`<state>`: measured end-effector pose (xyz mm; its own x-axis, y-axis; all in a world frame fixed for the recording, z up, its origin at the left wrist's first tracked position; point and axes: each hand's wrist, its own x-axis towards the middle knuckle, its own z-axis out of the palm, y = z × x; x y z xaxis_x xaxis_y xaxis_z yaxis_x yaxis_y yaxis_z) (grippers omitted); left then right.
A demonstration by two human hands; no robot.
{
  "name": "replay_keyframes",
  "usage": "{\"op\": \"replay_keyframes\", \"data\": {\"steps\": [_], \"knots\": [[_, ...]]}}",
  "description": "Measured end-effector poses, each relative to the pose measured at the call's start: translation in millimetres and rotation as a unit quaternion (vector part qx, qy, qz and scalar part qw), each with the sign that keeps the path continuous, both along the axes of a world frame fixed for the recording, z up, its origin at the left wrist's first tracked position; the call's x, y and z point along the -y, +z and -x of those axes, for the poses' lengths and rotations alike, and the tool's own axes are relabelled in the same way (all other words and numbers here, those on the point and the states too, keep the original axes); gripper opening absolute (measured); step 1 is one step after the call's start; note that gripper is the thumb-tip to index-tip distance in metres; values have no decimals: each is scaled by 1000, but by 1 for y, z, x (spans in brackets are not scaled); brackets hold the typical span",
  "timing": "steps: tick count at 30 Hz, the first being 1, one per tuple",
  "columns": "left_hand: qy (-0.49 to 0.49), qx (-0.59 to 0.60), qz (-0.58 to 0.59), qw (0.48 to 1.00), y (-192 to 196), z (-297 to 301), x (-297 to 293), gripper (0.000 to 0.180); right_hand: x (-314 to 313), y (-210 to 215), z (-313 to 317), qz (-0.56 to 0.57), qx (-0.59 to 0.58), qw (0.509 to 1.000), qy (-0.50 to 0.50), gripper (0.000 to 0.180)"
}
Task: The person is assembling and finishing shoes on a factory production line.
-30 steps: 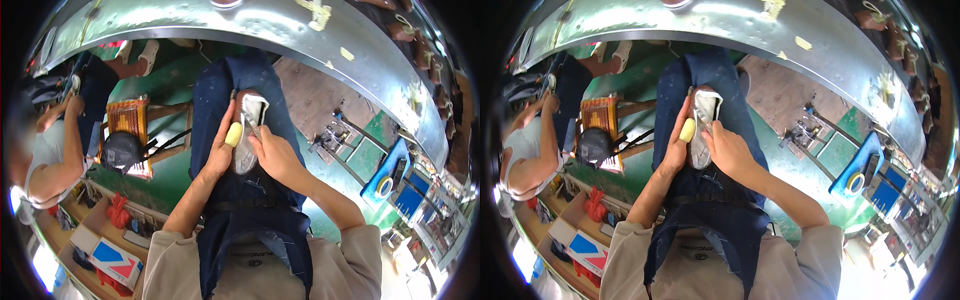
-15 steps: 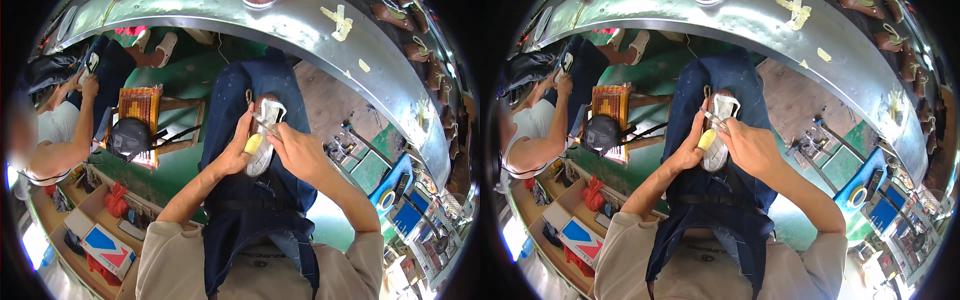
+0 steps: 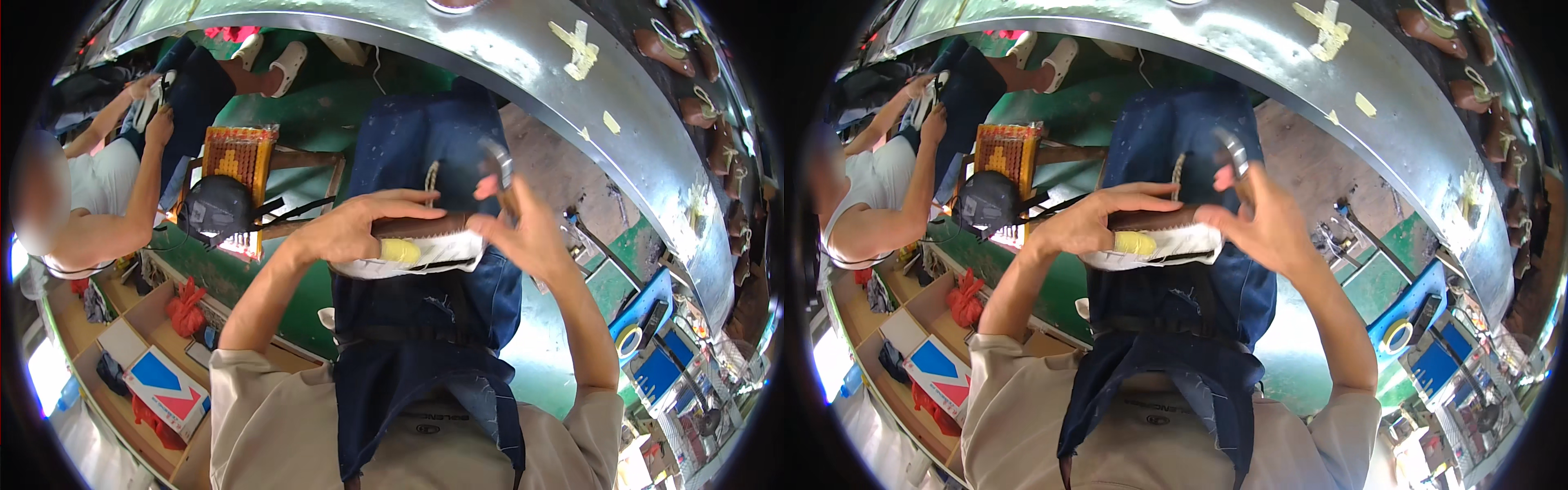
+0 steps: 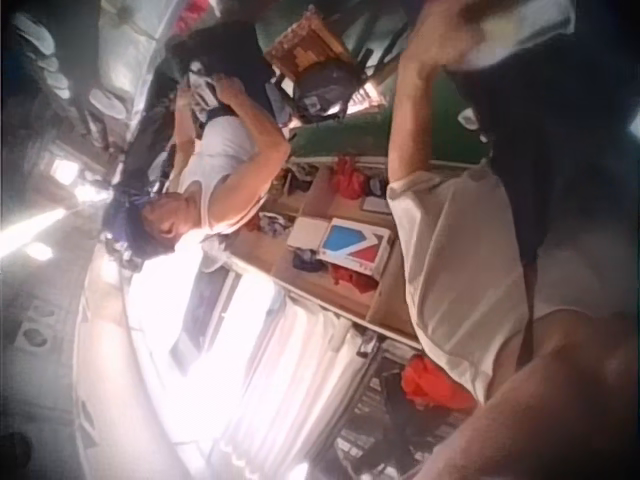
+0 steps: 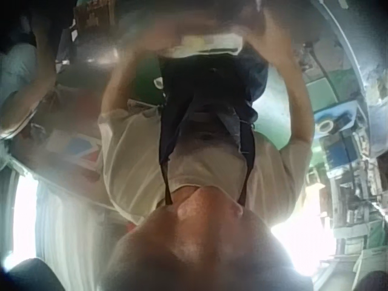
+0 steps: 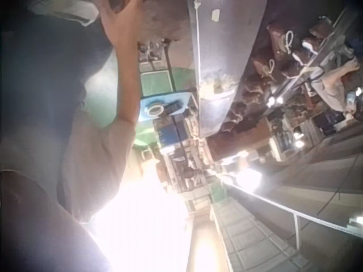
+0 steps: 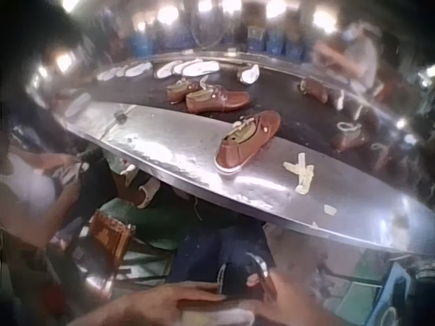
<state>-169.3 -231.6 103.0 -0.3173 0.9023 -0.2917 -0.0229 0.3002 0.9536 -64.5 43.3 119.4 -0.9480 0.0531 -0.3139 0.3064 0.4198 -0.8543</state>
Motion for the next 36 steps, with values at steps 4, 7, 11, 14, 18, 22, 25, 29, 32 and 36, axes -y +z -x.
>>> {"op": "replay_keyframes", "data": {"steps": [4, 7, 11, 14, 18, 22, 25, 29, 32, 36], "knots": [[144, -53, 158, 975, -9, -11, 55, 56, 19, -12, -19, -95, 23, 993, 69, 48], [294, 69, 138, 943, -34, -47, 91, 53, 25, -20, -27, 29, 77, 996, -20, 46], [587, 175, -118, 782, -44, -49, 34, 47, 10, -23, -37, 26, 26, 999, 9, 48], [600, 340, -218, 690, -73, -35, -25, 41, 13, -4, -39, 161, 83, 980, -83, 39], [513, 295, -94, 801, -73, 0, -54, 35, 16, 21, -47, 95, 21, 993, -64, 30], [445, 225, 6, 867, -70, -16, -95, 38, 2, 17, -52, 197, 191, 961, 29, 30], [443, 330, 12, 833, -69, -30, -95, 44, -3, -3, -54, 270, 277, 919, 74, 35], [431, 332, -118, 831, -70, -60, -86, 56, 5, 1, -32, 144, 250, 946, 145, 31], [404, 342, -130, 838, -75, -77, -77, 56, 17, -14, -38, -130, -104, 954, 248, 22], [387, 277, -128, 870, -78, -97, -60, 59, 17, 33, -29, -68, 6, 961, 268, 26]]}}
